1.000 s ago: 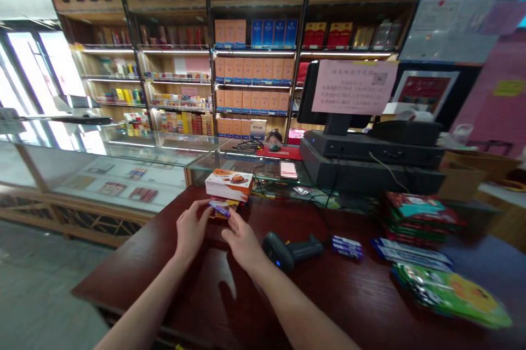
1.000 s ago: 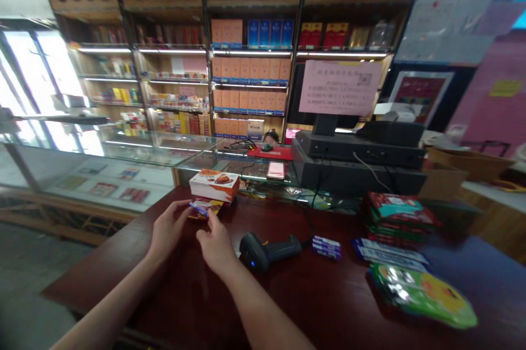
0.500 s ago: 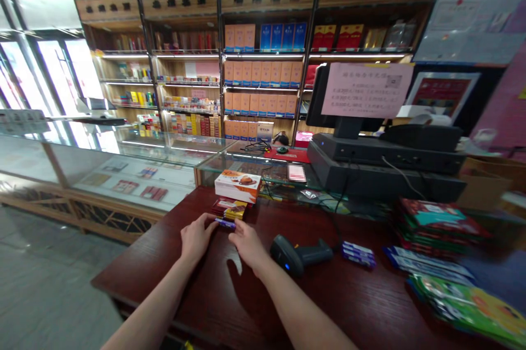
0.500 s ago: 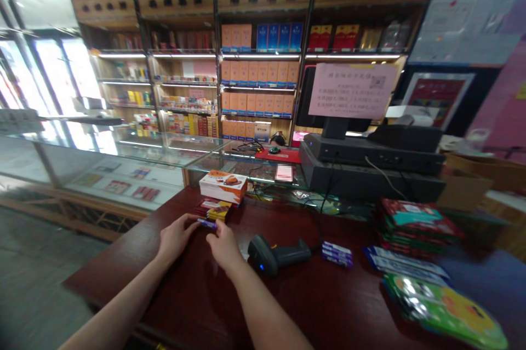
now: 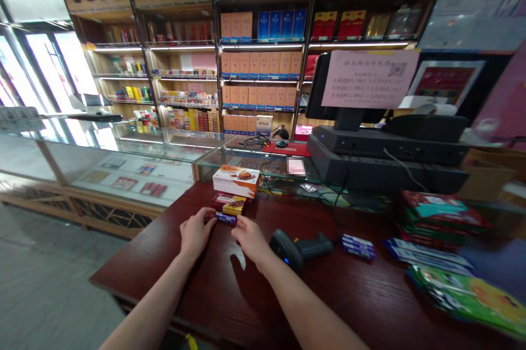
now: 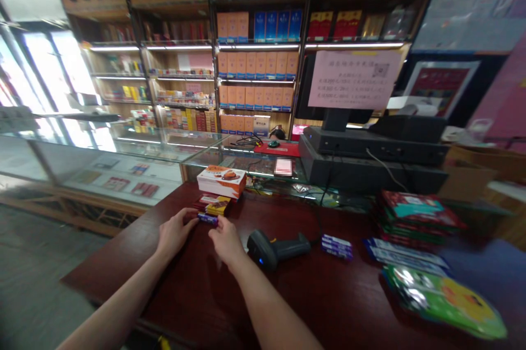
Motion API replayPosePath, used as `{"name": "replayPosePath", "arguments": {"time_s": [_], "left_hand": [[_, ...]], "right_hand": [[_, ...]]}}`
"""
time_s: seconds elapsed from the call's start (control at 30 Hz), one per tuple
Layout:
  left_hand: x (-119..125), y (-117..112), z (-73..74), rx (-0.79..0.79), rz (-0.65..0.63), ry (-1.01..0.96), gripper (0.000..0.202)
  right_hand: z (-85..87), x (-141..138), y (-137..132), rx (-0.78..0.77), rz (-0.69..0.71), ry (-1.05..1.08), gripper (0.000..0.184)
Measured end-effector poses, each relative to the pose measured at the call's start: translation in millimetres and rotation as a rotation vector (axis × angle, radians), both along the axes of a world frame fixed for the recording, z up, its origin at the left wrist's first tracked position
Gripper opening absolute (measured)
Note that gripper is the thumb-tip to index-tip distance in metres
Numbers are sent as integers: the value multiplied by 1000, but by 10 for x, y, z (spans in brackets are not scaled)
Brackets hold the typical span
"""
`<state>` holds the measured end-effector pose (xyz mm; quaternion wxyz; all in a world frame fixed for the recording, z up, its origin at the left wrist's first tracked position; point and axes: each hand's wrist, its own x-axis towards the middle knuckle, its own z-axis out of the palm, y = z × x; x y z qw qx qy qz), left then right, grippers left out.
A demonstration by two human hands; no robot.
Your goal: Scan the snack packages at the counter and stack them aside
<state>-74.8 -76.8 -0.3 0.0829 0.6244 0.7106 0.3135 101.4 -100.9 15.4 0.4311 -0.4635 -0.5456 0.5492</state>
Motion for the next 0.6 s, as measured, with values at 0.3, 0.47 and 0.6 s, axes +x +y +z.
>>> {"name": "replayPosePath", "arguments": {"time_s": [0.3,0.47,0.6], "left_hand": [[-19,25,-33,24,-16,-6,22],[-27,36,-51,25,-22,-16,24],[-20,30,-44,14,-14,-3,24]], "right_hand": [[-24,-91,59,-24,-2,10,66],[-69,-128,115,-12,-15,9,70],[-90,-120,138,-3,-23,-34,70]]}}
